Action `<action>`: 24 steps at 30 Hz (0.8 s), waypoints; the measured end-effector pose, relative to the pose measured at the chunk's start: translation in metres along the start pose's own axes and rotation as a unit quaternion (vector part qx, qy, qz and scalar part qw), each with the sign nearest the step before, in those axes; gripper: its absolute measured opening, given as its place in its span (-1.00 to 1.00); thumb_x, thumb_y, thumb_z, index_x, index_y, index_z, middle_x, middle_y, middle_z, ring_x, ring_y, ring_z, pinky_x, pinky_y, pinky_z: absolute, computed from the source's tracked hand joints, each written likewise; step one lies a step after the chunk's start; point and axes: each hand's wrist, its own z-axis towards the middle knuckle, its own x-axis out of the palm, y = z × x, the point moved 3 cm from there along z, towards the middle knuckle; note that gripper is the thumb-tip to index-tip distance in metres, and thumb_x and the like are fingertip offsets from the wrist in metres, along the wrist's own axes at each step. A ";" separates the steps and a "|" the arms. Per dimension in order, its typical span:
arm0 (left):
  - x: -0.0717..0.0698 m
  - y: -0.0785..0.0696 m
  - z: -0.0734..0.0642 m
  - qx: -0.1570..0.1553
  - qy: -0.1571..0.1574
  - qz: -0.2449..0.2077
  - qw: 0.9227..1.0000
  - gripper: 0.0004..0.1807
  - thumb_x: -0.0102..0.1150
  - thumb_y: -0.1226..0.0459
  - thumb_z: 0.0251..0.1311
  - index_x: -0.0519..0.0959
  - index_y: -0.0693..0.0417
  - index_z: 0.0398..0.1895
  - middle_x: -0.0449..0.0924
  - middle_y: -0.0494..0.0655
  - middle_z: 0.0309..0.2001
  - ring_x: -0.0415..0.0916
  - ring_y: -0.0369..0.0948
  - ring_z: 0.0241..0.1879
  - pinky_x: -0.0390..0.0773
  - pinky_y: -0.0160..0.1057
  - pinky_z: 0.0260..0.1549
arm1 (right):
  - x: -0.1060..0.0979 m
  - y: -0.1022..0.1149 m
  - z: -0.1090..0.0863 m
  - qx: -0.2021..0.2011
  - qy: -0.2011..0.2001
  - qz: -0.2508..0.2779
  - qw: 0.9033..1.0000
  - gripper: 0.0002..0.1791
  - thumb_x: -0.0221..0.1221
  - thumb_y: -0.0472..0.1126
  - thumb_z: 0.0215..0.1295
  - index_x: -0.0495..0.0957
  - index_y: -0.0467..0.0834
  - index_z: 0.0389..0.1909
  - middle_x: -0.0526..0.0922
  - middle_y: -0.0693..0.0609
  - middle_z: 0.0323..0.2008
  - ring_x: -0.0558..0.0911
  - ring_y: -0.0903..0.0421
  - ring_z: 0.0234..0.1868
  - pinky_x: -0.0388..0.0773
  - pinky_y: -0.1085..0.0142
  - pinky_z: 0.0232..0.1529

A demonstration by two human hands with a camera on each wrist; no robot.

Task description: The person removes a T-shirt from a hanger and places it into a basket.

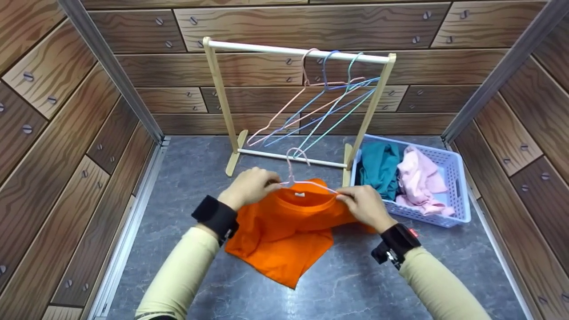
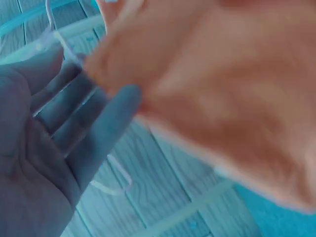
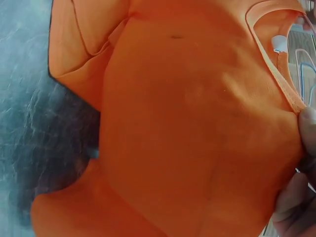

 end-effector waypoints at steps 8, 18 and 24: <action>0.013 -0.005 0.003 0.024 -0.032 -0.008 0.999 -0.73 0.11 0.04 0.35 0.66 -0.02 -0.36 0.66 -0.16 -0.43 0.58 -0.18 -0.39 0.54 -0.13 -0.29 | 0.008 0.009 0.003 -0.026 0.014 0.009 1.000 -0.85 0.29 -0.10 0.24 0.77 0.03 -0.22 0.79 0.08 -0.27 0.74 0.14 -0.29 0.62 0.19 -0.27; 0.015 0.010 -0.009 0.023 -0.003 -0.009 1.000 -0.74 0.02 0.13 0.42 0.61 0.01 -0.38 0.59 -0.13 -0.49 0.47 -0.21 -0.45 0.49 -0.16 -0.31 | 0.004 -0.010 -0.007 -0.020 0.036 -0.027 0.999 -0.89 0.30 -0.19 0.23 0.77 0.02 -0.27 0.79 0.04 -0.34 0.74 0.06 -0.36 0.64 0.14 -0.29; 0.012 0.024 -0.018 0.012 -0.015 -0.023 1.000 -0.74 0.03 0.17 0.41 0.56 0.02 -0.44 0.46 -0.18 -0.55 0.42 -0.20 -0.46 0.49 -0.13 -0.31 | -0.001 -0.027 -0.013 -0.018 0.034 -0.050 0.998 -0.88 0.30 -0.26 0.23 0.76 -0.03 -0.28 0.79 0.02 -0.36 0.72 0.09 -0.39 0.63 0.16 -0.34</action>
